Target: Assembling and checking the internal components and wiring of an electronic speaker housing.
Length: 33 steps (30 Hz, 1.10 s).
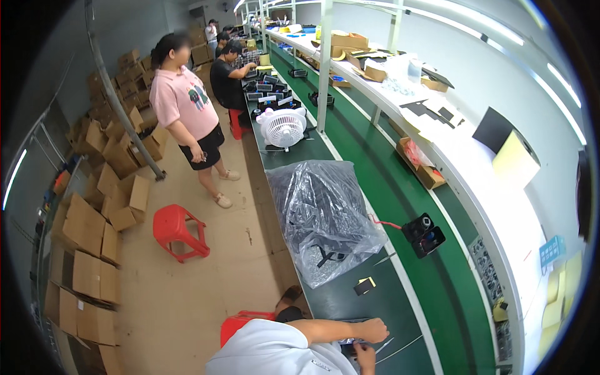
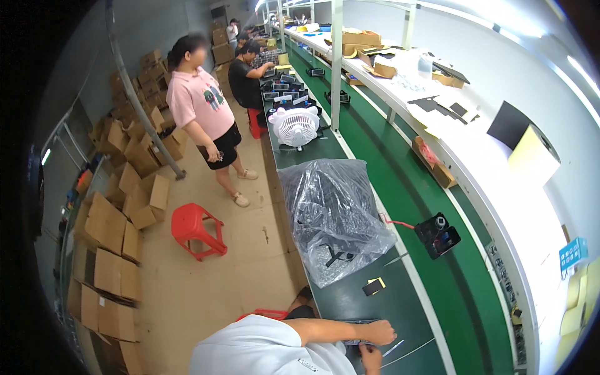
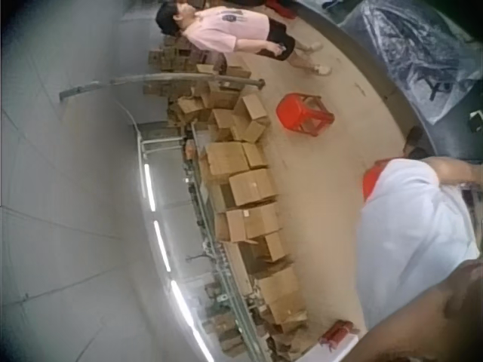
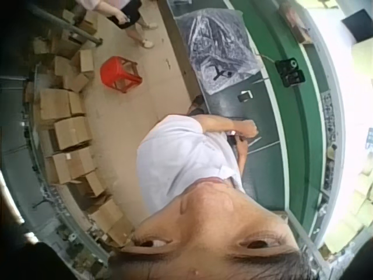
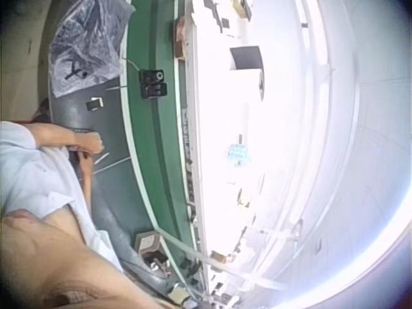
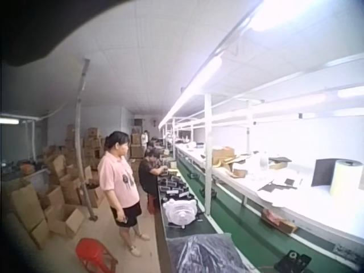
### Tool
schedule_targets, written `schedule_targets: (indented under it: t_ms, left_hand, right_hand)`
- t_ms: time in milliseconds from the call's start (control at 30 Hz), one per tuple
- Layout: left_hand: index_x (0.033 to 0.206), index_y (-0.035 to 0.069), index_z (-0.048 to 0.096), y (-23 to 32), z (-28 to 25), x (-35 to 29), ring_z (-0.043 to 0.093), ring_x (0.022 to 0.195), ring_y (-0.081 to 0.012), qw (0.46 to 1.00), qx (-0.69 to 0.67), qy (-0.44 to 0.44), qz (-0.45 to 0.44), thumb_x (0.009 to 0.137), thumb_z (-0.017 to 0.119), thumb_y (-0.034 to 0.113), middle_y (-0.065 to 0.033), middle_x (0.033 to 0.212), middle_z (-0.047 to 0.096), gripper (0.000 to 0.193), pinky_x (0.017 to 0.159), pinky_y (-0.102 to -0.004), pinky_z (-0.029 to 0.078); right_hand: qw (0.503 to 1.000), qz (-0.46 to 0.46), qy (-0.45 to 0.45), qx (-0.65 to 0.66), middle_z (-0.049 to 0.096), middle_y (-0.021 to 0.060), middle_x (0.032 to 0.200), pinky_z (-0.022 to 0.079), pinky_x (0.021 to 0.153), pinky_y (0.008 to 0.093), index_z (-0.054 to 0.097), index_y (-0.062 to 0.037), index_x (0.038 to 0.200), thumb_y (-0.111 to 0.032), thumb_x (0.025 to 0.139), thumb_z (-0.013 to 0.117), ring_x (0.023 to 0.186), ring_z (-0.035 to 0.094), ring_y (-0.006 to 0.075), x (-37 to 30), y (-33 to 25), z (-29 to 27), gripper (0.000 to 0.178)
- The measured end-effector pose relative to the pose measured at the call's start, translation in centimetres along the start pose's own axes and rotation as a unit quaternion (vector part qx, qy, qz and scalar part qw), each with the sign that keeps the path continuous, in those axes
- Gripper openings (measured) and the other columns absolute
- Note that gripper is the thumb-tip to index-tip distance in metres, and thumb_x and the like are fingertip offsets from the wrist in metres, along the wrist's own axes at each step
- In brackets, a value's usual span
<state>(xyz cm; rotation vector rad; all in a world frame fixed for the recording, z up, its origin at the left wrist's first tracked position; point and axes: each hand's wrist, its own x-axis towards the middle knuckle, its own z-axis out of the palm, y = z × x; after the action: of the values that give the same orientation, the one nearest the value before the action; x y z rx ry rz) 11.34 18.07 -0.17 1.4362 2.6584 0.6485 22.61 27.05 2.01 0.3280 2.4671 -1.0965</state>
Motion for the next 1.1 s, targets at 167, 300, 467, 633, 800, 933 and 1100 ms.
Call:
schedule_targets:
  t_ms: [167, 300, 467, 633, 800, 933, 1100]
  left_hand:
    - [0.094, 0.006, 0.063, -0.6, -4.4, -3.3, 0.062, 0.087, -0.0307, 0.974, -0.019, 0.225, -0.031, 0.087, 0.059, 0.023, -0.0102, 0.08, 0.065, 0.02, 0.079, -0.0427, 0.046]
    - [0.102, 0.004, 0.059, -1.5, -5.4, -9.1, 0.064, 0.086, -0.0354, 0.955, -0.022, 0.096, -0.28, 0.093, 0.056, 0.03, -0.0144, 0.085, 0.066, 0.027, 0.078, -0.0449, 0.05]
    - [0.101, 0.005, 0.059, -1.8, -4.0, -10.5, 0.067, 0.079, -0.0356, 0.986, -0.016, 0.031, -0.164, 0.097, 0.053, 0.034, -0.0168, 0.086, 0.068, 0.029, 0.071, -0.0476, 0.052]
    - [0.084, 0.008, 0.061, -1.8, -5.8, -9.6, 0.066, 0.069, -0.0308, 0.991, 0.027, 0.03, -0.13, 0.092, 0.057, 0.03, -0.0131, 0.076, 0.064, 0.024, 0.061, -0.0435, 0.053]
    - [0.075, 0.008, 0.062, -1.9, -5.4, -9.0, 0.065, 0.066, -0.0311, 0.985, 0.033, 0.057, -0.162, 0.09, 0.06, 0.032, -0.0123, 0.073, 0.062, 0.028, 0.057, -0.0433, 0.054]
    - [0.076, 0.005, 0.062, -2.3, -5.5, -8.6, 0.065, 0.068, -0.0317, 0.985, 0.011, 0.039, -0.167, 0.089, 0.061, 0.029, -0.0142, 0.073, 0.061, 0.027, 0.058, -0.0435, 0.054]
    - [0.08, 0.005, 0.06, -2.5, -5.9, -8.2, 0.064, 0.071, -0.0309, 0.99, -0.013, 0.024, -0.14, 0.09, 0.059, 0.025, -0.0126, 0.074, 0.059, 0.022, 0.061, -0.0421, 0.053]
  right_hand:
    - [0.979, 0.08, 0.173, 0.068, 0.059, 0.0263, 0.095, 0.047, 0.083, 0.0455, 0.06, 0.0055, 0.103, -0.019, 0.089, 0.056, 0.092, 0.058, 0.0408, 0.4, 2.1, -0.4, 0.028]
    - [0.927, 0.019, 0.36, 0.1, 0.059, 0.0255, 0.114, 0.047, 0.088, 0.0443, 0.061, 0.0046, 0.109, -0.011, 0.09, 0.054, 0.106, 0.057, 0.0393, 2.2, -1.5, -0.2, 0.025]
    - [0.96, 0.016, 0.262, -0.102, 0.067, 0.02, 0.095, 0.053, 0.074, 0.0475, 0.068, 0.0008, 0.091, -0.025, 0.096, 0.05, 0.085, 0.066, 0.0407, 3.4, -4.7, -0.4, 0.032]
    - [0.945, 0.088, 0.3, -0.102, 0.068, 0.0187, 0.087, 0.054, 0.069, 0.0489, 0.07, -0.002, 0.084, -0.029, 0.097, 0.048, 0.077, 0.066, 0.0412, 3.2, -3.3, 1.3, 0.037]
    - [0.94, 0.083, 0.327, -0.057, 0.064, 0.0203, 0.091, 0.052, 0.074, 0.0489, 0.067, -0.0003, 0.094, -0.026, 0.096, 0.049, 0.084, 0.064, 0.0402, 1.0, -3.5, 2.1, 0.031]
    - [0.945, 0.048, 0.323, -0.007, 0.062, 0.02, 0.098, 0.05, 0.078, 0.0488, 0.063, -0.0001, 0.109, -0.022, 0.093, 0.052, 0.09, 0.062, 0.0404, 0.9, -3.3, 2.2, 0.029]
    - [0.949, -0.093, 0.294, -0.066, 0.058, 0.0197, 0.12, 0.05, 0.086, 0.0473, 0.055, -0.0044, 0.132, -0.024, 0.089, 0.059, 0.103, 0.06, 0.039, 1.5, -4.8, 0.2, 0.047]
